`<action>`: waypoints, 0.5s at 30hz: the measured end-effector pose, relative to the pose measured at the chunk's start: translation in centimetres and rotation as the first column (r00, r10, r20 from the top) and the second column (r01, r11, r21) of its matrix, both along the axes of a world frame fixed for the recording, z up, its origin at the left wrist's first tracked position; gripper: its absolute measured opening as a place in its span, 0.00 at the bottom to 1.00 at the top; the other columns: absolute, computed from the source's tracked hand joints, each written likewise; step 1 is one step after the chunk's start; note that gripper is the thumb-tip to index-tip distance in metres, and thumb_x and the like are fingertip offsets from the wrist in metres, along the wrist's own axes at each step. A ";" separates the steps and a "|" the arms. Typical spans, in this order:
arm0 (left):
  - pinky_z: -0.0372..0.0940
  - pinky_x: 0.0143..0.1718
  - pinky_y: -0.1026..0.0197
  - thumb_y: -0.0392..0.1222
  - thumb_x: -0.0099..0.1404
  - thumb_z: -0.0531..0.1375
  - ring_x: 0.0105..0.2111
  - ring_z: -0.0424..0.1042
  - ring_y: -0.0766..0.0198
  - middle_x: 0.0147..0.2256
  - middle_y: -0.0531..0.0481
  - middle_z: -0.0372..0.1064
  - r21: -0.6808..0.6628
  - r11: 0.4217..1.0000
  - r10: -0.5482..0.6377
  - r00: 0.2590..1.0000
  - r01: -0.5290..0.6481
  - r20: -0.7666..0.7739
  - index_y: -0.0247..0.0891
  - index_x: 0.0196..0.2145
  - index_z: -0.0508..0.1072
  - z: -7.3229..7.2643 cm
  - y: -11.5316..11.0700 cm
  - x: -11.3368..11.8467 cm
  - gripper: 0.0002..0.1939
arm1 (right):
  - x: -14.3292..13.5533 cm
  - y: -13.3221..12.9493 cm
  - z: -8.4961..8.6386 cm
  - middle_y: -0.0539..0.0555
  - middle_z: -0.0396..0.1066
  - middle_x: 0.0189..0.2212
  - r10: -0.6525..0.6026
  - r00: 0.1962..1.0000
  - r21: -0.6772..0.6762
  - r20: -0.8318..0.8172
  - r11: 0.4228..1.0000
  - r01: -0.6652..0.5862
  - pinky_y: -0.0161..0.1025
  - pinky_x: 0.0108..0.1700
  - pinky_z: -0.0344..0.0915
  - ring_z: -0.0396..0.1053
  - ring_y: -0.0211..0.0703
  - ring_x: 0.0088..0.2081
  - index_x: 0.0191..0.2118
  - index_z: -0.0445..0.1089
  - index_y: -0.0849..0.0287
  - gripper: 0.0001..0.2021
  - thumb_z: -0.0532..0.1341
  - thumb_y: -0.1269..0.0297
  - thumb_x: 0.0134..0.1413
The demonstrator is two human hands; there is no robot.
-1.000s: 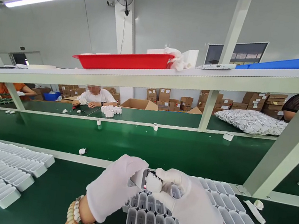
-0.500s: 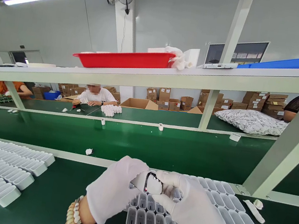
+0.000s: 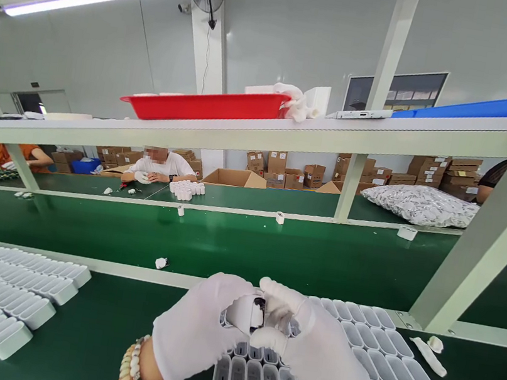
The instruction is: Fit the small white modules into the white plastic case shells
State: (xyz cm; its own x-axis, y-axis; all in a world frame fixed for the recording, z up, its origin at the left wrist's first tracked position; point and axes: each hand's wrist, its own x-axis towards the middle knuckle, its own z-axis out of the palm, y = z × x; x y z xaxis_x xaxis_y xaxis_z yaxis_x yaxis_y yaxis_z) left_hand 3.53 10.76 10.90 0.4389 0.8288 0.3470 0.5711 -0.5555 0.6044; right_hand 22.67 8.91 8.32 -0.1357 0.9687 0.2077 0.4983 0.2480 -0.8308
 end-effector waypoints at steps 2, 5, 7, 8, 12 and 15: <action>0.71 0.45 0.56 0.27 0.49 0.64 0.41 0.74 0.59 0.42 0.52 0.75 0.017 1.000 0.000 0.999 -0.001 0.051 0.43 0.42 0.75 0.0 0.3 -0.1 0.22 | -0.1 -0.2 -0.2 0.49 0.74 0.33 -0.018 0.992 0.117 0.122 0.993 0.004 0.43 0.40 0.67 0.71 0.46 0.36 0.42 0.70 0.50 0.12 0.62 0.68 0.50; 0.71 0.46 0.57 0.29 0.51 0.65 0.42 0.74 0.59 0.42 0.51 0.75 0.073 0.997 0.007 0.994 -0.015 0.110 0.43 0.44 0.76 -0.4 0.5 0.2 0.22 | -0.4 -0.5 0.1 0.50 0.72 0.30 0.028 0.943 0.234 0.332 0.966 -0.111 0.42 0.33 0.65 0.68 0.45 0.32 0.31 0.66 0.53 0.09 0.53 0.61 0.62; 0.71 0.44 0.58 0.28 0.52 0.64 0.40 0.75 0.60 0.41 0.52 0.75 0.104 0.994 0.004 0.988 -0.020 0.153 0.43 0.43 0.75 -1.0 0.4 0.9 0.20 | -0.6 -0.6 0.2 0.50 0.71 0.30 0.046 0.934 0.217 0.353 0.968 -0.129 0.42 0.33 0.64 0.68 0.45 0.32 0.32 0.64 0.53 0.10 0.52 0.57 0.63; 0.72 0.43 0.59 0.29 0.53 0.64 0.38 0.75 0.61 0.40 0.52 0.75 0.108 0.994 0.006 0.984 -0.025 0.179 0.42 0.43 0.75 -1.4 0.3 1.4 0.19 | -0.7 -0.6 0.2 0.50 0.71 0.30 0.045 0.940 0.203 0.339 0.972 -0.120 0.43 0.33 0.65 0.69 0.46 0.32 0.33 0.64 0.53 0.09 0.54 0.56 0.62; 0.72 0.44 0.57 0.32 0.56 0.64 0.39 0.75 0.59 0.41 0.50 0.75 0.080 0.993 0.062 0.965 -0.085 0.254 0.43 0.44 0.74 -2.8 0.3 3.3 0.17 | -0.7 0.0 -0.4 0.50 0.69 0.26 -0.111 0.963 0.220 0.245 0.974 0.056 0.42 0.32 0.64 0.68 0.45 0.29 0.29 0.63 0.54 0.11 0.55 0.54 0.58; 0.71 0.47 0.57 0.33 0.55 0.65 0.42 0.75 0.58 0.45 0.49 0.74 0.016 0.998 0.061 0.987 -0.064 0.152 0.43 0.47 0.73 -2.9 1.5 2.8 0.21 | -0.4 1.7 -0.6 0.50 0.70 0.25 -0.210 0.959 0.186 0.191 0.967 0.174 0.39 0.30 0.63 0.67 0.43 0.27 0.28 0.66 0.54 0.16 0.55 0.49 0.58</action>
State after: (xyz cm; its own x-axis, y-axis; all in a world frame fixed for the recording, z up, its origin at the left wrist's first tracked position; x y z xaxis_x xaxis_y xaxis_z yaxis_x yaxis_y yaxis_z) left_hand 6.34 12.23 8.04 0.3280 0.8449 0.4227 0.5078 -0.5350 0.6753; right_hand 22.24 10.60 7.70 -0.0076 0.9351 0.3544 0.7066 0.2558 -0.6598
